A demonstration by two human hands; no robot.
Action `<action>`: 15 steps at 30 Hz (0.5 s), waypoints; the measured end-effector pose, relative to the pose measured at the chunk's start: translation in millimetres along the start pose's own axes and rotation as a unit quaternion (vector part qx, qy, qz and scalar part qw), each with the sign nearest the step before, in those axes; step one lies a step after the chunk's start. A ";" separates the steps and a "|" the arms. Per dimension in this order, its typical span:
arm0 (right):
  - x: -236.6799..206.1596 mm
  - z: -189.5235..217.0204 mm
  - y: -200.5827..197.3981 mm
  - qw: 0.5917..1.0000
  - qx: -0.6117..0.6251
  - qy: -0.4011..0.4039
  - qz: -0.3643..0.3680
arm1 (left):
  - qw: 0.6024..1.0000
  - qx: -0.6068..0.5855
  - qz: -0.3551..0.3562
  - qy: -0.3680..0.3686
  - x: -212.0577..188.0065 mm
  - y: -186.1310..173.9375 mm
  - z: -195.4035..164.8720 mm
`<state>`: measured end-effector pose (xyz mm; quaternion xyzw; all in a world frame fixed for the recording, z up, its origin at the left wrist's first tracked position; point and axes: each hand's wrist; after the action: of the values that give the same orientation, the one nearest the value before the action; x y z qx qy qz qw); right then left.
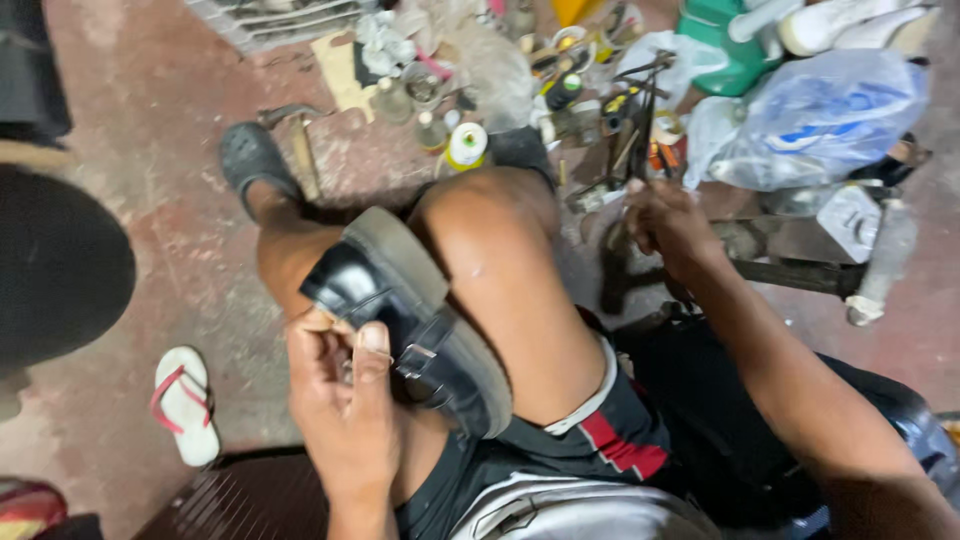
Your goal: The person sits and repairs a black leather shoe by hand. They use a stitching awl to pierce the sole and upper, pull thread through the holes, and tighten the stitches. They also use scissors to cut the thread and a hammer to tap the stitching area.
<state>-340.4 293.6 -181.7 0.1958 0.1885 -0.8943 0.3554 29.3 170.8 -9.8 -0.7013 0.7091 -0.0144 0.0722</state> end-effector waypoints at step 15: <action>171.4 -110.1 -31.3 0.902 -0.371 0.003 -0.219 | 0.992 -0.049 0.053 0.101 33.2 46.2 -12.0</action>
<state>-453.8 270.8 -352.4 0.0061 0.5461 -0.8141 0.1973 -18.3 137.4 -6.3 -0.6601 0.7490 -0.0465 -0.0335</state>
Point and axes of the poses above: each hand's wrist, its own x-axis towards the middle knuckle, its own y-axis out of the palm, z = x × y, and after that the axes turned 12 degrees about -z, right-handed
